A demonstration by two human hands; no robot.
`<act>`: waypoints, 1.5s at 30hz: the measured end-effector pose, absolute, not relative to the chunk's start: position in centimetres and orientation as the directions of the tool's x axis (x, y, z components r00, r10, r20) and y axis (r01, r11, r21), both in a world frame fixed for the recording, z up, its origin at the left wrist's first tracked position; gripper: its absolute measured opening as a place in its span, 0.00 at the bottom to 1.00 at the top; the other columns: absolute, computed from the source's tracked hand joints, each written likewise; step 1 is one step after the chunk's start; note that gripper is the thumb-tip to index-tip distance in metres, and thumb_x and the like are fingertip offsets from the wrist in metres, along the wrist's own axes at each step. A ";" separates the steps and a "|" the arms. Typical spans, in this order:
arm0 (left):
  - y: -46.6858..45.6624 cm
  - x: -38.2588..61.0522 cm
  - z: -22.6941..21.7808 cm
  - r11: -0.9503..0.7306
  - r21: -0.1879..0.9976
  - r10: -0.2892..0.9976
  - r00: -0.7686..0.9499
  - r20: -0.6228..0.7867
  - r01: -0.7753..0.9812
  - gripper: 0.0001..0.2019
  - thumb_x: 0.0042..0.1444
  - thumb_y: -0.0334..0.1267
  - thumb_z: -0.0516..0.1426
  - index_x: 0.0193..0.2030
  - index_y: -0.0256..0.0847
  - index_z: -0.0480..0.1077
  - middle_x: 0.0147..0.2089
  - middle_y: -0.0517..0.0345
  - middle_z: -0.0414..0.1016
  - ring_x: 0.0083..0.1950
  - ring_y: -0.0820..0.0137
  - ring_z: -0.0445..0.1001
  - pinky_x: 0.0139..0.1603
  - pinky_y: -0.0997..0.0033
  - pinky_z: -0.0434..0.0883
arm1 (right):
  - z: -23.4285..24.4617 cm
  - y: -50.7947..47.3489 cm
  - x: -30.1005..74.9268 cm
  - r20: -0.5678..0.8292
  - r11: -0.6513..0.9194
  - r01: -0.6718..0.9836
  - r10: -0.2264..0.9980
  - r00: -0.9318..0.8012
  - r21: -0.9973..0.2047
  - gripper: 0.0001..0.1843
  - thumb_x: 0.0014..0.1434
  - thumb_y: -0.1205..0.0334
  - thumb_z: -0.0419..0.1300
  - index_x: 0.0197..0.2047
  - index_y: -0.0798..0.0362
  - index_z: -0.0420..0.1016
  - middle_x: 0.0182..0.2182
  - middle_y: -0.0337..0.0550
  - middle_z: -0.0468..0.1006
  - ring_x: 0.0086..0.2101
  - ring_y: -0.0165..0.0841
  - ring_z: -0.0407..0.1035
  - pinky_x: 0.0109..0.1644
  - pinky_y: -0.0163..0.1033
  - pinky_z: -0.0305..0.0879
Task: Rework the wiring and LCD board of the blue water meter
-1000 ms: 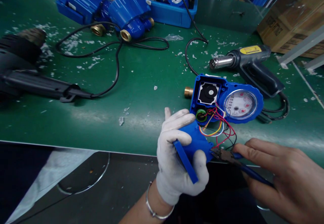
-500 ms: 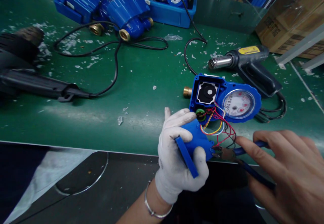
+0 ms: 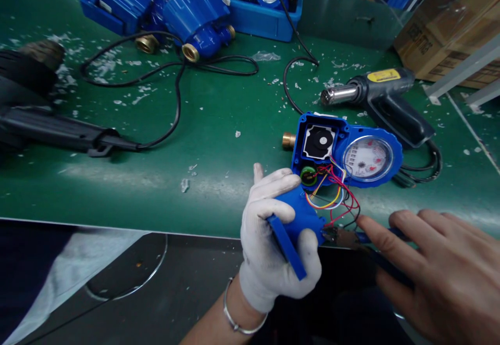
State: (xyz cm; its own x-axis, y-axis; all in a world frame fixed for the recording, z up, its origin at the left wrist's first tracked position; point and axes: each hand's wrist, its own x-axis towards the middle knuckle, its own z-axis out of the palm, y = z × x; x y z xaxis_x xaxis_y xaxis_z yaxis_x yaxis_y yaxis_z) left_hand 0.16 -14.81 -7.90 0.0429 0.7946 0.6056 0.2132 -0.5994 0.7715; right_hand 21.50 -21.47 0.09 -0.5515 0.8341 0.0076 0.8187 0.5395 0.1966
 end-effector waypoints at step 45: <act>-14.9 0.1 -8.2 -0.616 0.748 0.781 0.067 0.621 0.247 0.18 0.44 0.34 0.61 0.42 0.45 0.60 0.51 0.49 0.75 0.56 0.51 0.73 0.66 0.31 0.55 | 1.8 -20.7 20.8 0.014 0.503 0.818 0.849 -0.528 0.279 0.29 0.54 0.57 0.54 0.60 0.52 0.65 0.40 0.50 0.70 0.35 0.46 0.63 0.33 0.48 0.56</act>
